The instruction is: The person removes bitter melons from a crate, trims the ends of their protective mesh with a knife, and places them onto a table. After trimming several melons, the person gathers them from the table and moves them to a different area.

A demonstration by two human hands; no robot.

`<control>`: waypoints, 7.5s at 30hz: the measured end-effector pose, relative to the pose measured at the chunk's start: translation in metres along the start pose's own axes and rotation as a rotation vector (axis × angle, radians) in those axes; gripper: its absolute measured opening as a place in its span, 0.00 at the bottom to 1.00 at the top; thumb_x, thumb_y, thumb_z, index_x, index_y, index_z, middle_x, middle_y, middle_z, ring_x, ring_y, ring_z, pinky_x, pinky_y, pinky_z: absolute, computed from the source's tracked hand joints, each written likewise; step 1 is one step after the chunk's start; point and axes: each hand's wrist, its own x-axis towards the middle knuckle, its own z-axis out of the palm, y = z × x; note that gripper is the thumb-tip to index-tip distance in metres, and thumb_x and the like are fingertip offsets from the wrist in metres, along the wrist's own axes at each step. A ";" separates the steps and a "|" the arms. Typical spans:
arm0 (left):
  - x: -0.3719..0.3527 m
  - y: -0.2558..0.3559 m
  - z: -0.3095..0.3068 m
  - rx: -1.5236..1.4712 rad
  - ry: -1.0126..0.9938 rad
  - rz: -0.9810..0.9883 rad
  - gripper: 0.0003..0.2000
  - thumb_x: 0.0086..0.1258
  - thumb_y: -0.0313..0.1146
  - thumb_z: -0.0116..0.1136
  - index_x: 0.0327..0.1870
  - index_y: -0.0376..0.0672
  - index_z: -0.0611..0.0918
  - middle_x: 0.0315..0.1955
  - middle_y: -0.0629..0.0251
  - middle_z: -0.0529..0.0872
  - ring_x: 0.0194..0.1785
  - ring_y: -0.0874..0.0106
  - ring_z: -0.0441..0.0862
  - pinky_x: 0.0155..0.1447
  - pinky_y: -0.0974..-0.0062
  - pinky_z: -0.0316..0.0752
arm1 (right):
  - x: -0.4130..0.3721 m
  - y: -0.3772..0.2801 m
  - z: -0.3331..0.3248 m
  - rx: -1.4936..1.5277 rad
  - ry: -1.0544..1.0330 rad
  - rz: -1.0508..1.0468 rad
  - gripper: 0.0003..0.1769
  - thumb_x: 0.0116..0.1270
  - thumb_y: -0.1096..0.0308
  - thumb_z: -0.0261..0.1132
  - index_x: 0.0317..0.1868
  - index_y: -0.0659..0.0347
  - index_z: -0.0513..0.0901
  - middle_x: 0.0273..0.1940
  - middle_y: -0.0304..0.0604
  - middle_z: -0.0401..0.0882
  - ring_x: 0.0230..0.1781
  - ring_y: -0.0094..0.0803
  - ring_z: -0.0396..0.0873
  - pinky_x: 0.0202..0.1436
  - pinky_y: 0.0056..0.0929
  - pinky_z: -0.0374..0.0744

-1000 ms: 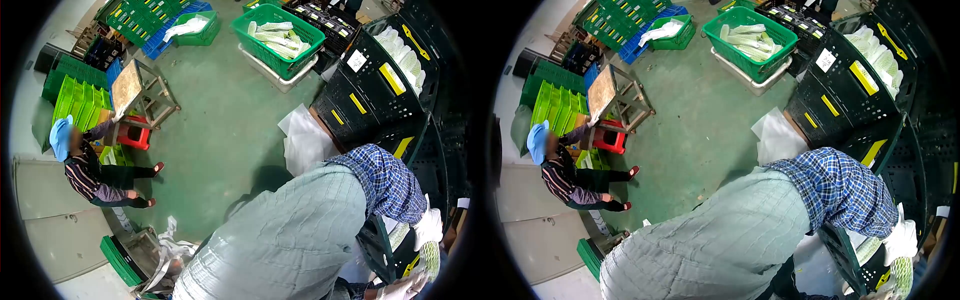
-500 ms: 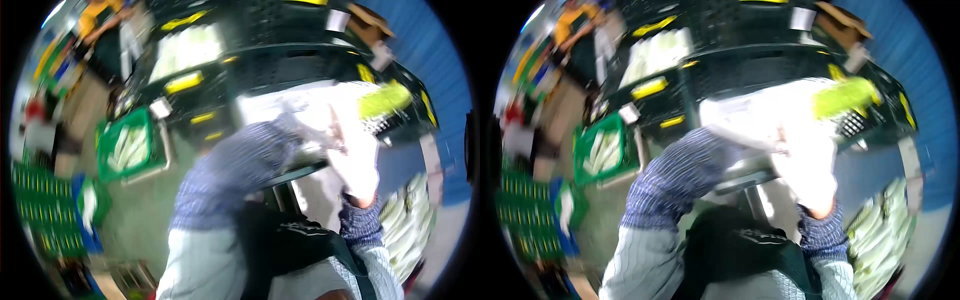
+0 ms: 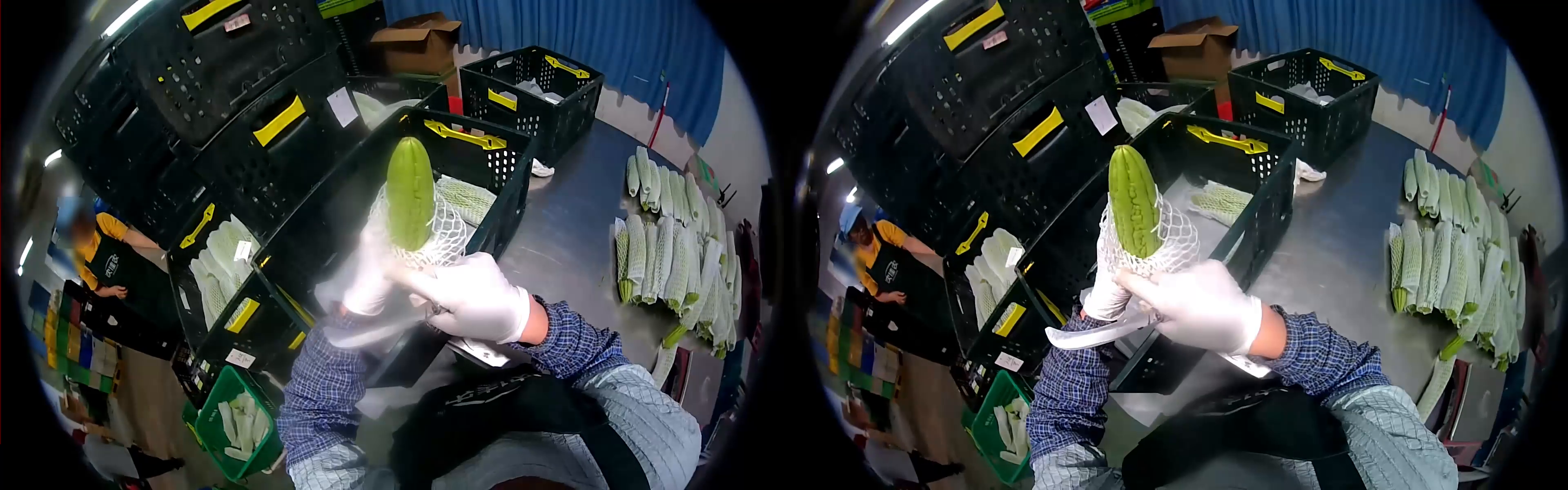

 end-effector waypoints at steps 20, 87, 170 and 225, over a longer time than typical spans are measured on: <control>0.004 -0.007 -0.018 0.429 0.129 0.352 0.29 0.52 0.27 0.78 0.56 0.38 0.77 0.46 0.63 0.85 0.50 0.73 0.84 0.53 0.71 0.81 | -0.022 0.020 -0.029 0.498 0.687 0.241 0.09 0.70 0.75 0.63 0.48 0.62 0.85 0.33 0.37 0.85 0.24 0.18 0.77 0.29 0.17 0.75; -0.002 -0.017 -0.046 -0.574 0.340 -0.105 0.18 0.72 0.40 0.61 0.56 0.38 0.79 0.46 0.62 0.85 0.45 0.68 0.84 0.44 0.78 0.86 | 0.049 0.110 -0.012 -0.088 0.454 0.318 0.20 0.62 0.71 0.63 0.56 0.56 0.80 0.32 0.50 0.85 0.32 0.45 0.85 0.38 0.36 0.82; 0.048 -0.010 -0.080 0.569 0.069 -0.556 0.15 0.77 0.33 0.55 0.59 0.34 0.78 0.46 0.58 0.87 0.48 0.71 0.85 0.62 0.69 0.78 | -0.516 -0.029 -0.073 -0.983 -0.063 1.834 0.40 0.66 0.41 0.66 0.67 0.63 0.74 0.46 0.61 0.85 0.43 0.58 0.84 0.44 0.49 0.81; 0.054 -0.028 -0.041 0.594 -0.202 -0.208 0.42 0.49 0.31 0.77 0.70 0.38 0.69 0.59 0.67 0.80 0.62 0.75 0.75 0.67 0.73 0.70 | -0.079 0.101 -0.091 -0.059 0.217 0.439 0.34 0.47 0.86 0.53 0.60 0.63 0.79 0.41 0.55 0.81 0.35 0.45 0.82 0.41 0.32 0.79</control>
